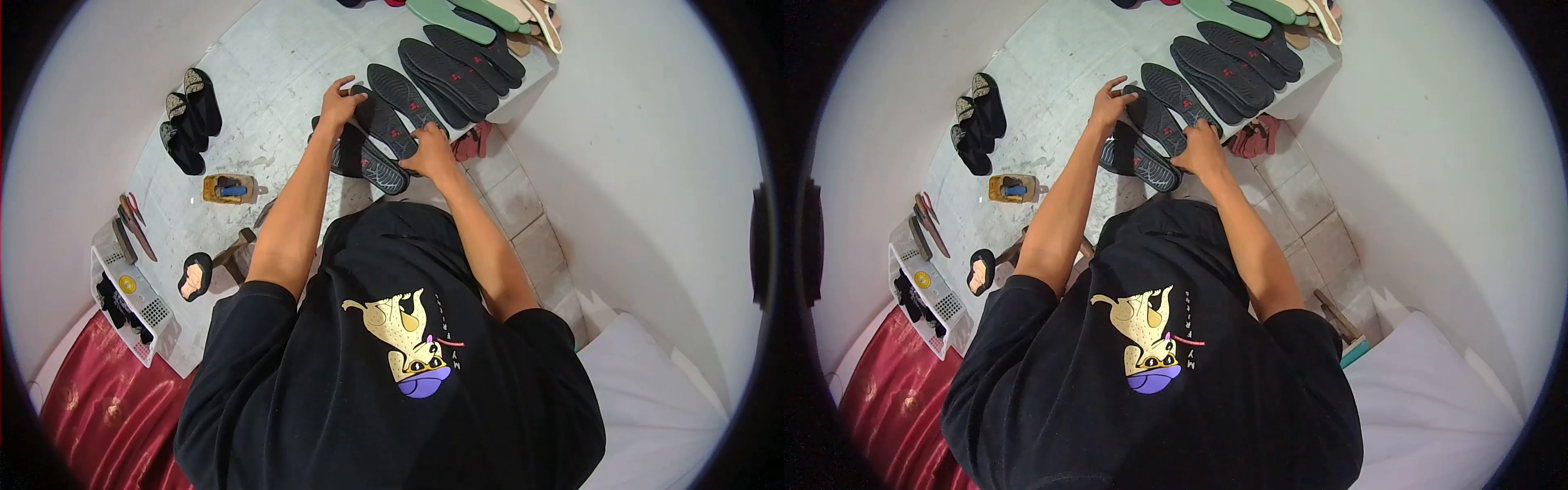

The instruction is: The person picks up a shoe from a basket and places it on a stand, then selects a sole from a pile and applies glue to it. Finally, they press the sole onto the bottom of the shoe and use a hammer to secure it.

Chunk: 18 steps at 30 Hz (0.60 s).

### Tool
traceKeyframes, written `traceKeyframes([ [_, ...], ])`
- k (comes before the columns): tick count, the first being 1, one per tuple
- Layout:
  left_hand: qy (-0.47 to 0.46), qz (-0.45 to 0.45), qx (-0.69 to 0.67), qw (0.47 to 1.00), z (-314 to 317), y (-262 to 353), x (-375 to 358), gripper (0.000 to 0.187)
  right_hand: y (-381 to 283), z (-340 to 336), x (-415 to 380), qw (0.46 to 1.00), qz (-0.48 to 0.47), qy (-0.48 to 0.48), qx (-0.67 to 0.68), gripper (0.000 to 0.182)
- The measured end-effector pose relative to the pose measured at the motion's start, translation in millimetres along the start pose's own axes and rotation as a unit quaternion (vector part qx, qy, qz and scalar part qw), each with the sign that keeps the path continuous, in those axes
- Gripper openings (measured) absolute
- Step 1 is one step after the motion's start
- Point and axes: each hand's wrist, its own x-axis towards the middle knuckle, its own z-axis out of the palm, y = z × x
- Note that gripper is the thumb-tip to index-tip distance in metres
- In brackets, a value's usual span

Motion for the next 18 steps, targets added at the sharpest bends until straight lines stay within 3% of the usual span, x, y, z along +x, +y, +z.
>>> traceKeyframes([
  [1, -0.021, -0.014, 0.007, 1.0, -3.2, 2.5, 4.3, 0.057, 2.8, 1.7, 0.4, 1.0, 0.003, 0.003, 0.0, 0.067],
  [2, -0.002, 0.014, 0.068, 0.998, -5.4, 5.1, 9.3, 0.041, 4.6, 4.3, 1.4, 0.999, 0.002, 0.024, 0.027, 0.065],
  [6, -0.009, 0.004, 0.004, 1.0, -28.2, 27.4, -2.4, 0.025, -1.8, 4.9, -2.9, 0.989, -0.047, 0.088, 0.106, 0.061],
  [9, 0.047, 0.002, 0.069, 0.997, -74.0, 18.6, -23.6, 0.027, -39.4, -3.7, -26.1, 0.983, -0.106, 0.086, 0.122, 0.057],
  [12, 0.012, 0.003, 0.205, 0.979, -122.8, -42.2, -19.2, 0.027, -48.8, 31.3, -45.1, 0.99, -0.105, 0.044, 0.085, 0.057],
  [14, 0.032, 0.012, 0.243, 0.969, -115.7, -42.5, -35.7, 0.026, -53.7, 37.3, -54.8, 0.995, -0.089, -0.005, 0.043, 0.06],
  [17, 0.063, 0.003, 0.28, 0.958, -98.0, -32.5, -48.4, 0.026, -50.4, 38.8, -56.7, 0.992, -0.11, 0.013, 0.054, 0.058],
  [18, 0.08, 0.055, 0.337, 0.936, -93.9, -29.3, -46.8, 0.026, -51.4, 33.8, -57.0, 0.992, -0.087, -0.004, 0.089, 0.057],
])
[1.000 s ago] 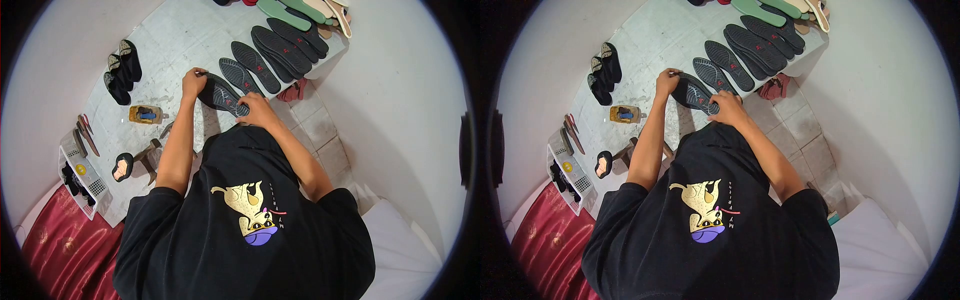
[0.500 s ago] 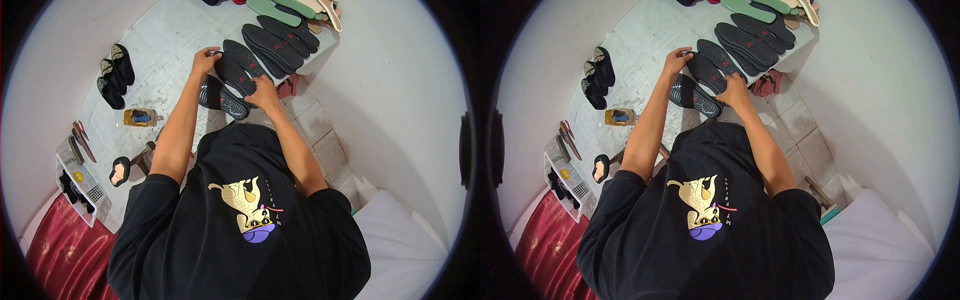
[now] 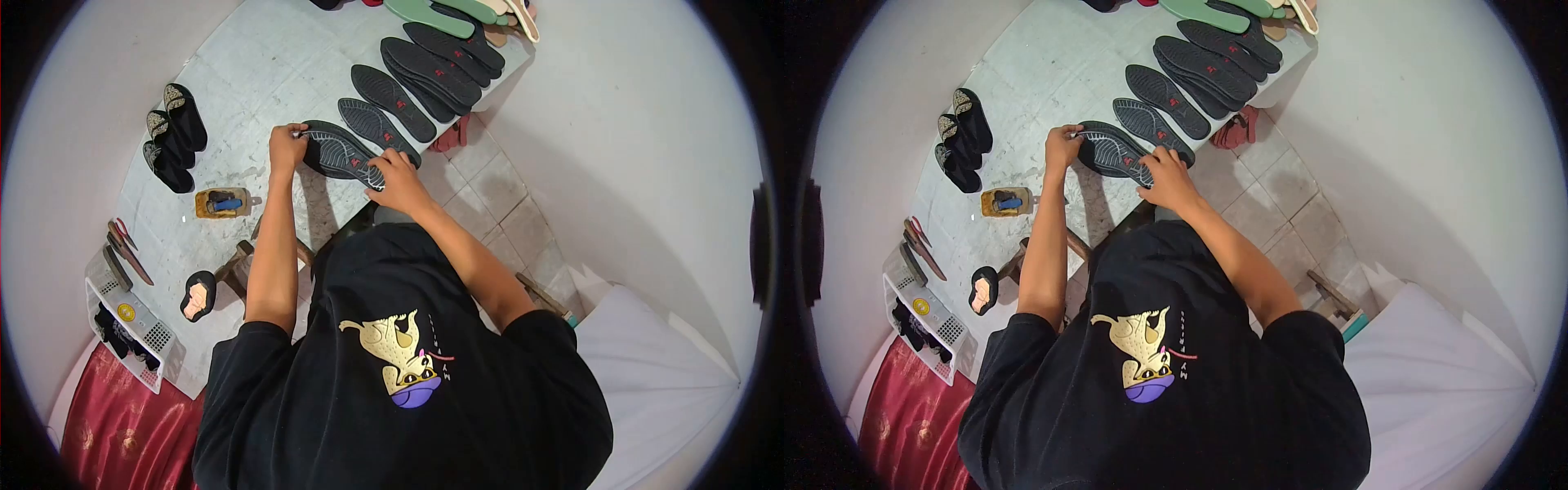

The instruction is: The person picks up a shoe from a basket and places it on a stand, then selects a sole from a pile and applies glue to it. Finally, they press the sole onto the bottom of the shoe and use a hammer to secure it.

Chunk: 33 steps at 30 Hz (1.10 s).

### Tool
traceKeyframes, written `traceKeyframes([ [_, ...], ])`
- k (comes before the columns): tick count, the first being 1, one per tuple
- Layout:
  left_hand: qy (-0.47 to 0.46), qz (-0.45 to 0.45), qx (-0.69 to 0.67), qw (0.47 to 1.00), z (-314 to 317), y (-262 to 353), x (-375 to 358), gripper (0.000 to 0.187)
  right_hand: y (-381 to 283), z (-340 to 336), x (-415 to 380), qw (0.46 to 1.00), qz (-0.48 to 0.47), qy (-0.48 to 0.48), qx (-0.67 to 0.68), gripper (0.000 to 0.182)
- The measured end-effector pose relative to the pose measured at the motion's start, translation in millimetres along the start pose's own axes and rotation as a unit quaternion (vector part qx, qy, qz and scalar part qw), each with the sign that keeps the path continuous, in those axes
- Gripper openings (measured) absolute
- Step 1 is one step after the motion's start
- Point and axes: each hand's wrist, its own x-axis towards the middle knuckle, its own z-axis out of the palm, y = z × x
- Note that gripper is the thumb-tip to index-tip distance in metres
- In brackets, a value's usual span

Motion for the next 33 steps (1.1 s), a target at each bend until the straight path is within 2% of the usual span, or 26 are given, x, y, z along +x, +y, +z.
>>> traceKeyframes([
  [1, 0.032, 0.048, 0.06, 0.997, 0.9, 3.6, 0.0, 0.026, 5.4, -0.9, 3.0, 1.0, 0.0, -0.002, -0.001, 0.057],
  [3, 0.047, 0.07, 0.049, 0.995, 9.9, 17.8, 0.6, 0.03, 21.6, -4.6, 7.4, 0.99, 0.025, 0.121, 0.063, 0.055],
  [5, 0.036, 0.097, -0.054, 0.993, 22.8, 33.9, 13.9, 0.036, 35.3, -18.8, 13.3, 0.973, 0.046, 0.226, 0.008, 0.052],
  [6, 0.037, 0.095, -0.053, 0.993, 28.1, 43.8, 19.6, 0.036, 45.5, -26.1, 17.9, 0.958, 0.045, 0.283, -0.02, 0.052],
  [7, -0.014, 0.085, -0.101, 0.991, 34.1, 54.6, 27.3, 0.039, 56.0, -35.0, 23.5, 0.958, 0.042, 0.282, -0.019, 0.052],
  [8, -0.066, 0.076, -0.147, 0.984, 39.8, 65.9, 35.0, 0.041, 66.7, -44.3, 28.4, 0.942, 0.083, 0.324, -0.035, 0.056],
  [9, -0.063, 0.076, -0.148, 0.984, 50.1, 72.3, 45.3, 0.041, 74.3, -52.8, 32.6, 0.921, 0.123, 0.366, -0.052, 0.059],
  [11, -0.13, 0.054, -0.232, 0.962, 73.5, 83.9, 67.5, 0.04, 72.5, -79.1, 42.8, 0.916, 0.13, 0.372, -0.075, 0.065],
  [12, -0.146, 0.085, -0.222, 0.96, 80.2, 94.1, 74.6, 0.051, 73.6, -90.9, 45.9, 0.91, 0.143, 0.377, -0.098, 0.072],
  [13, -0.144, 0.086, -0.222, 0.96, 81.5, 116.0, 74.6, 0.051, 88.8, -96.7, 52.4, 0.91, 0.141, 0.377, -0.098, 0.072],
  [15, -0.164, -0.034, -0.355, 0.92, 92.3, 151.2, 78.0, 0.064, 111.6, -111.8, 66.0, 0.956, 0.111, 0.272, -0.02, 0.081],
  [16, -0.175, -0.059, -0.378, 0.907, 102.2, 160.7, 85.7, 0.078, 115.3, -112.3, 69.0, 0.953, 0.168, 0.249, -0.048, 0.085],
  [17, -0.177, -0.062, -0.378, 0.907, 110.0, 167.2, 87.0, 0.078, 119.7, -114.4, 70.3, 0.953, 0.171, 0.247, -0.048, 0.085],
  [19, -0.145, -0.076, -0.327, 0.931, 120.1, 181.0, 90.7, 0.074, 121.2, -121.2, 77.2, 0.969, 0.14, 0.172, -0.112, 0.083],
  [20, -0.145, -0.079, -0.324, 0.931, 122.0, 183.0, 93.1, 0.074, 113.5, -117.8, 73.5, 0.968, 0.11, 0.188, -0.123, 0.075],
  [22, -0.042, -0.121, -0.255, 0.958, 124.7, 173.5, 98.3, 0.061, 95.1, -111.9, 60.9, 0.972, 0.091, 0.181, -0.119, 0.074],
  [23, -0.042, -0.123, -0.252, 0.959, 124.0, 165.2, 99.4, 0.061, 88.1, -108.1, 56.8, 0.975, 0.068, 0.177, -0.119, 0.072],
  [25, -0.029, -0.105, -0.264, 0.958, 120.1, 136.3, 96.0, 0.047, 79.4, -91.2, 48.8, 0.975, 0.049, 0.171, -0.134, 0.071],
  [27, -0.025, -0.114, -0.246, 0.962, 107.9, 110.8, 88.5, 0.044, 75.2, -77.8, 46.1, 0.974, 0.027, 0.167, -0.147, 0.071],
  [28, -0.023, -0.122, -0.232, 0.965, 101.4, 98.2, 83.7, 0.041, 72.9, -72.8, 44.6, 0.981, 0.012, 0.135, -0.136, 0.074],
  [30, -0.01, -0.109, -0.209, 0.972, 92.7, 76.3, 76.4, 0.041, 71.6, -68.4, 43.3, 0.986, -0.013, 0.08, -0.143, 0.08],
  [32, 0.008, -0.088, -0.149, 0.985, 91.7, 47.6, 80.0, 0.043, 75.1, -76.7, 44.4, 0.989, -0.038, 0.074, -0.12, 0.081],
  [33, 0.008, -0.087, -0.15, 0.985, 89.4, 53.2, 78.2, 0.043, 77.8, -83.2, 44.7, 0.991, -0.062, 0.069, -0.1, 0.083],
])
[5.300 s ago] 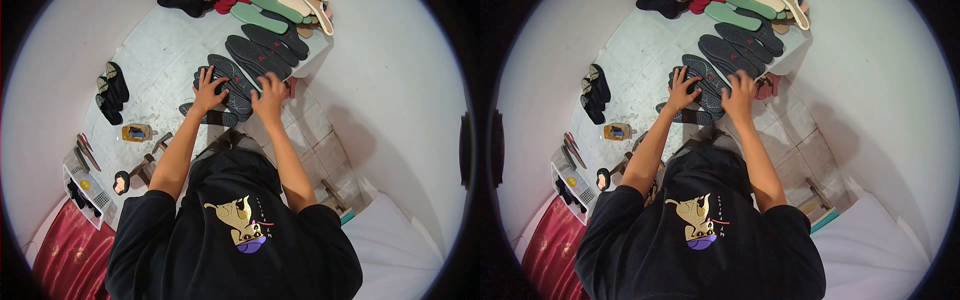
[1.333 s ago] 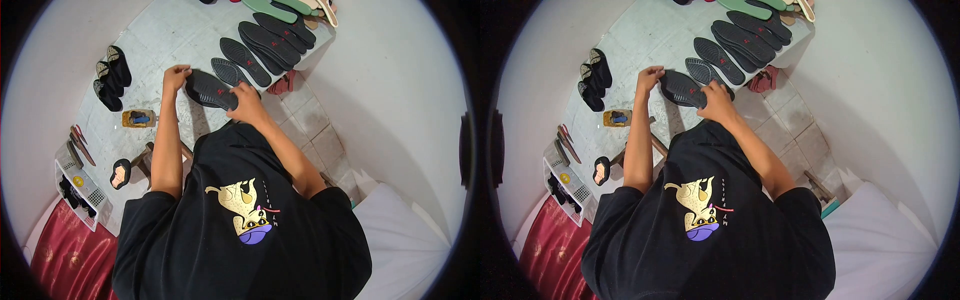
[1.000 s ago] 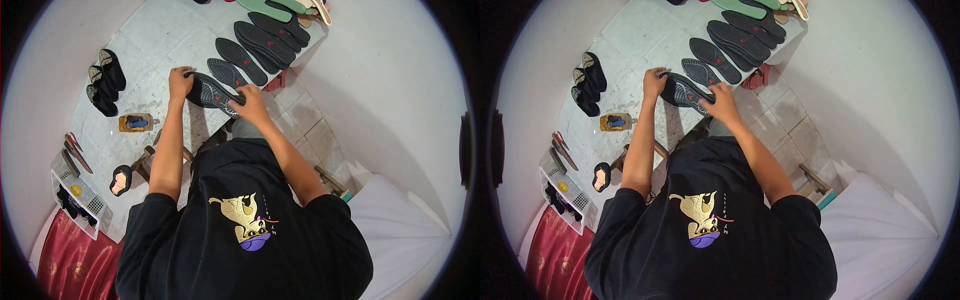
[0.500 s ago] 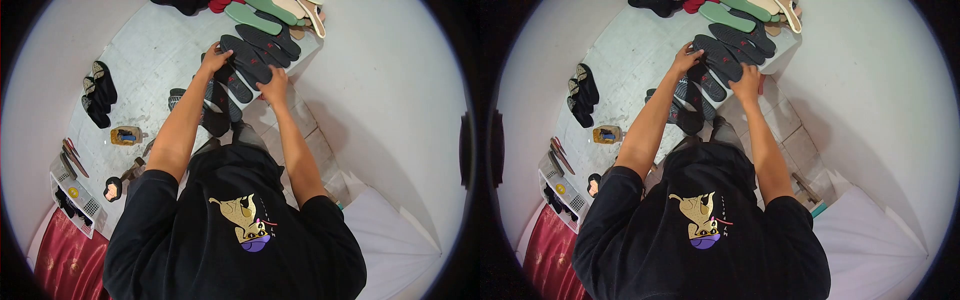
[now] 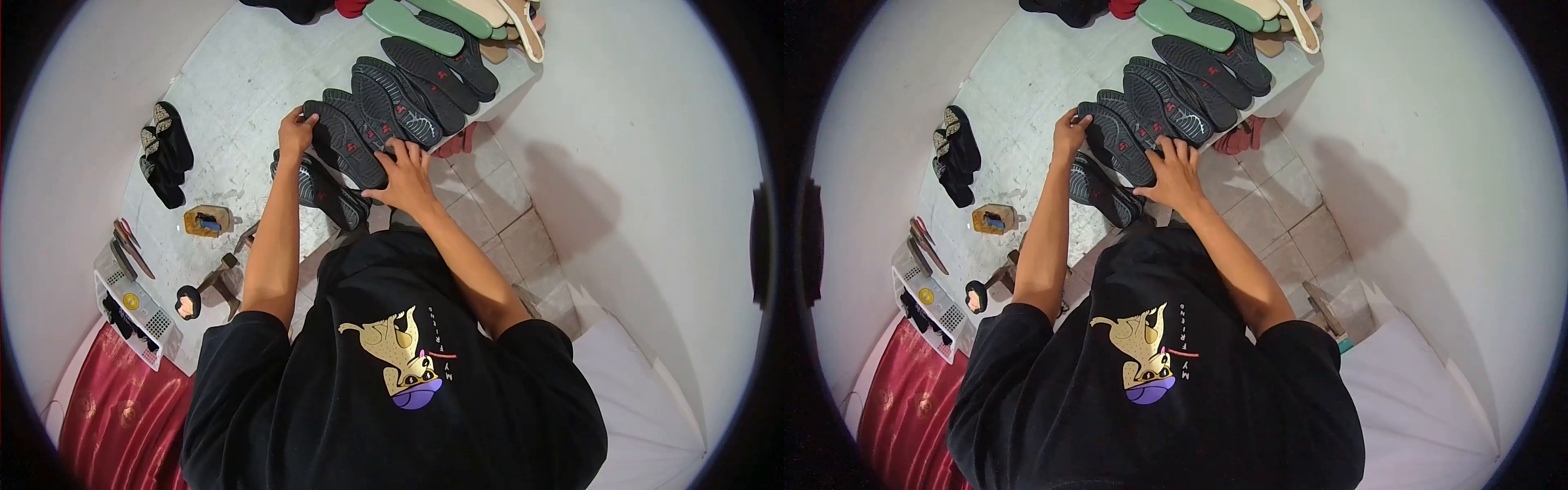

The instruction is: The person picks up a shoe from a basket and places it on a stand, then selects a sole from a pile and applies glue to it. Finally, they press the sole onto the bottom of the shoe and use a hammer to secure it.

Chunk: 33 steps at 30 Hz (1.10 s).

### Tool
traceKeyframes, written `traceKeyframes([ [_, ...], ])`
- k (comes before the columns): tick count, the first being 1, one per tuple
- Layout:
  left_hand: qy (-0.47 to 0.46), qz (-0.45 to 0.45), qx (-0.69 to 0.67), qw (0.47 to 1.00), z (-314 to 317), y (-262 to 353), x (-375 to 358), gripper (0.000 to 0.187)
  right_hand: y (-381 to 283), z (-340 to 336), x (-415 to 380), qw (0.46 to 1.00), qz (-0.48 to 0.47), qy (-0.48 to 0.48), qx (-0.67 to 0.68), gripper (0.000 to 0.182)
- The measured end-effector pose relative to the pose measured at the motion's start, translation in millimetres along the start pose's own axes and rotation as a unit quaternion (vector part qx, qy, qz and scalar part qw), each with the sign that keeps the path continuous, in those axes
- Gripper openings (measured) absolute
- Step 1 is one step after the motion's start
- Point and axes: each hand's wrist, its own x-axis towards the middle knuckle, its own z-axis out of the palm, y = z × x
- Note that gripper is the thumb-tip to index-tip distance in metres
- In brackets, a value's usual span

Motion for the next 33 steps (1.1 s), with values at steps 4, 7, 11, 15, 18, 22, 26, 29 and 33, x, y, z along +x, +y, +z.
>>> traceKeyframes([
  [4, 0.107, 0.086, 0.209, 0.968, 10.7, 41.4, -20.6, 0.054, 14.0, -21.6, 3.5, 0.996, 0.056, 0.051, 0.053, 0.085],
  [7, 0.098, 0.245, 0.127, 0.956, 36.6, 73.5, -16.8, 0.062, 22.8, -35.7, 8.9, 0.989, 0.063, 0.129, 0.029, 0.081],
  [11, 0.001, 0.182, 0.043, 0.982, 74.8, 113.8, -1.6, 0.062, 52.7, -23.3, 17.8, 0.975, 0.149, 0.15, 0.059, 0.062],
  [15, -0.008, 0.121, 0.12, 0.985, 80.1, 125.4, 3.8, 0.059, 64.3, -22.5, 23.7, 0.981, 0.128, 0.135, 0.06, 0.066],
  [18, 0.007, 0.088, 0.068, 0.994, 72.5, 123.6, 6.5, 0.05, 59.7, -26.5, 26.8, 0.98, 0.127, 0.148, 0.047, 0.062],
  [22, -0.049, 0.023, -0.148, 0.988, 61.2, 119.4, 11.2, 0.031, 61.8, -23.4, 34.1, 0.941, 0.194, 0.156, 0.23, 0.049],
  [26, -0.032, 0.057, -0.209, 0.976, 40.3, 144.4, -2.5, 0.023, 69.3, -24.0, 43.9, 0.913, 0.163, 0.246, 0.282, 0.038],
  [29, -0.029, 0.073, -0.33, 0.941, 15.9, 157.6, -16.3, 0.028, 46.5, -46.3, 50.4, 0.888, 0.182, 0.185, 0.38, 0.031],
  [33, -0.001, -0.024, -0.344, 0.939, -27.7, 135.7, -44.8, 0.037, 23.2, -23.6, 44.3, 0.843, 0.178, 0.076, 0.501, 0.027],
])
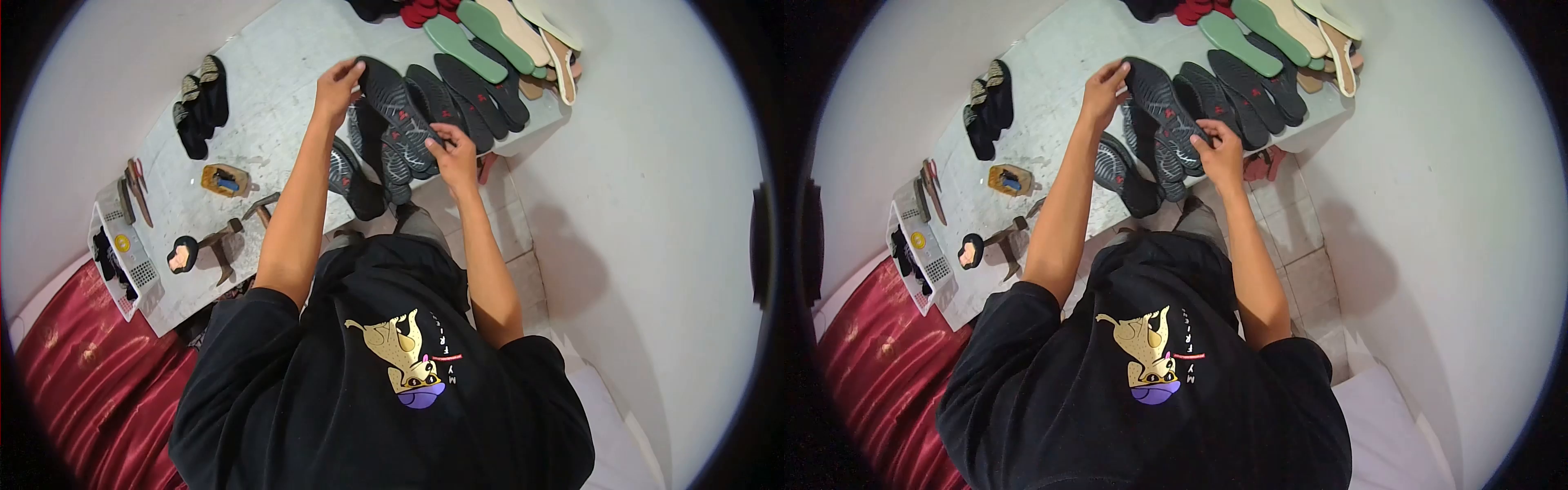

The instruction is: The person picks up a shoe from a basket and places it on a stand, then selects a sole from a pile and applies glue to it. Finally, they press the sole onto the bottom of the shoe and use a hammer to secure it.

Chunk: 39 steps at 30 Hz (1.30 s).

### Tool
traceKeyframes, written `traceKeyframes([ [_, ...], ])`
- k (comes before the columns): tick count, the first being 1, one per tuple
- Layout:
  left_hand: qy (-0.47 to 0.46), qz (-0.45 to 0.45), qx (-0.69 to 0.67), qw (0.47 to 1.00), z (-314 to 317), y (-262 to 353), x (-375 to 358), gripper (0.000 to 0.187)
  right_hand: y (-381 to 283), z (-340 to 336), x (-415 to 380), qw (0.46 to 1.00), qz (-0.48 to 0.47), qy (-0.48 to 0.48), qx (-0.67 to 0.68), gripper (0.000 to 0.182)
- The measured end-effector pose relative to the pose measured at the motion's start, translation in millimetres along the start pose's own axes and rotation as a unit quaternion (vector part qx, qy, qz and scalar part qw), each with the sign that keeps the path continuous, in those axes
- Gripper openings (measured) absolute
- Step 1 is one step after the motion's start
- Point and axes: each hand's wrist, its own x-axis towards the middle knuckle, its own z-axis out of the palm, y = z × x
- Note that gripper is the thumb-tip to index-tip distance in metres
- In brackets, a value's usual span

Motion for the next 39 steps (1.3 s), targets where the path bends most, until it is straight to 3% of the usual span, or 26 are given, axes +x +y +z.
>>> traceKeyframes([
  [1, -0.033, -0.012, 0.017, 0.999, -29.4, -22.6, 7.5, 0.041, -1.0, 10.0, -7.5, 1.0, -0.005, -0.005, 0.003, 0.027],
  [3, -0.027, -0.037, 0.098, 0.994, -79.2, -59.2, -1.0, 0.049, -0.7, 33.0, -27.2, 0.98, 0.174, -0.1, -0.013, 0.035],
  [4, -0.003, -0.063, 0.115, 0.991, -91.6, -62.7, -23.3, 0.054, 16.9, 45.5, -36.1, 0.972, 0.191, -0.13, -0.031, 0.035],
  [5, 0.021, -0.09, 0.133, 0.987, -104.4, -66.8, -45.6, 0.061, 34.1, 55.6, -46.5, 0.972, 0.188, -0.135, -0.031, 0.035],
  [7, -0.034, 0.05, 0.211, 0.976, -154.4, -125.7, -51.7, 0.082, 52.9, 79.5, -73.8, 0.962, 0.089, -0.149, -0.21, 0.039],
  [9, 0.003, 0.073, 0.193, 0.979, -167.1, -128.5, -87.8, 0.084, 53.4, 102.6, -97.8, 0.958, 0.076, -0.12, -0.248, 0.042],
  [11, 0.034, 0.05, 0.172, 0.983, -172.9, -112.6, -130.3, 0.078, 29.0, 121.1, -121.4, 0.954, 0.037, -0.057, -0.294, 0.041],
  [13, 0.072, 0.022, 0.027, 0.997, -195.4, -115.9, -149.8, 0.071, 27.7, 140.8, -139.1, 0.95, 0.007, -0.057, -0.308, 0.04],
  [14, 0.081, 0.064, -0.005, 0.995, -211.5, -125.7, -156.4, 0.056, 32.9, 149.8, -146.3, 0.956, -0.004, -0.057, -0.287, 0.039],
  [15, 0.089, 0.066, -0.009, 0.994, -227.7, -124.3, -168.1, 0.056, 40.0, 157.7, -154.5, 0.962, -0.012, -0.058, -0.267, 0.038],
  [18, 0.105, 0.008, -0.067, 0.992, -282.1, -121.3, -216.1, 0.038, 86.8, 185.8, -172.9, 0.978, 0.046, -0.086, -0.185, 0.035],
  [20, 0.142, -0.016, -0.089, 0.986, -314.8, -122.5, -251.3, 0.039, 89.6, 214.8, -186.9, 0.979, 0.099, -0.111, -0.138, 0.03],
  [25, 0.243, -0.076, -0.144, 0.956, -380.4, -156.5, -296.1, 0.047, 91.7, 271.1, -210.6, 0.95, 0.059, -0.217, -0.216, 0.025],
  [29, 0.286, -0.065, -0.14, 0.946, -401.6, -155.9, -306.0, 0.047, 112.7, 300.3, -213.3, 0.932, 0.049, -0.274, -0.231, 0.03],
  [30, 0.272, -0.068, -0.121, 0.952, -408.2, -156.2, -305.8, 0.059, 104.0, 308.6, -218.4, 0.93, 0.156, -0.273, -0.188, 0.032],
  [31, 0.278, -0.069, -0.126, 0.95, -410.6, -158.1, -306.3, 0.059, 96.8, 314.1, -224.1, 0.917, 0.263, -0.265, -0.144, 0.035],
  [33, 0.28, -0.057, -0.081, 0.955, -411.9, -159.2, -304.7, 0.072, 133.0, 317.5, -219.8, 0.922, 0.224, -0.266, -0.168, 0.037],
  [34, 0.254, -0.041, -0.067, 0.964, -423.9, -180.3, -295.7, 0.091, 147.5, 319.8, -216.7, 0.929, 0.183, -0.262, -0.187, 0.04],
  [37, 0.288, -0.016, 0.025, 0.957, -437.4, -220.8, -276.9, 0.094, 146.6, 326.7, -220.7, 0.945, 0.114, -0.201, -0.23, 0.038],
  [39, 0.282, -0.023, -0.02, 0.959, -431.1, -214.4, -282.7, 0.092, 125.6, 325.5, -230.7, 0.929, 0.07, -0.201, -0.304, 0.037],
])
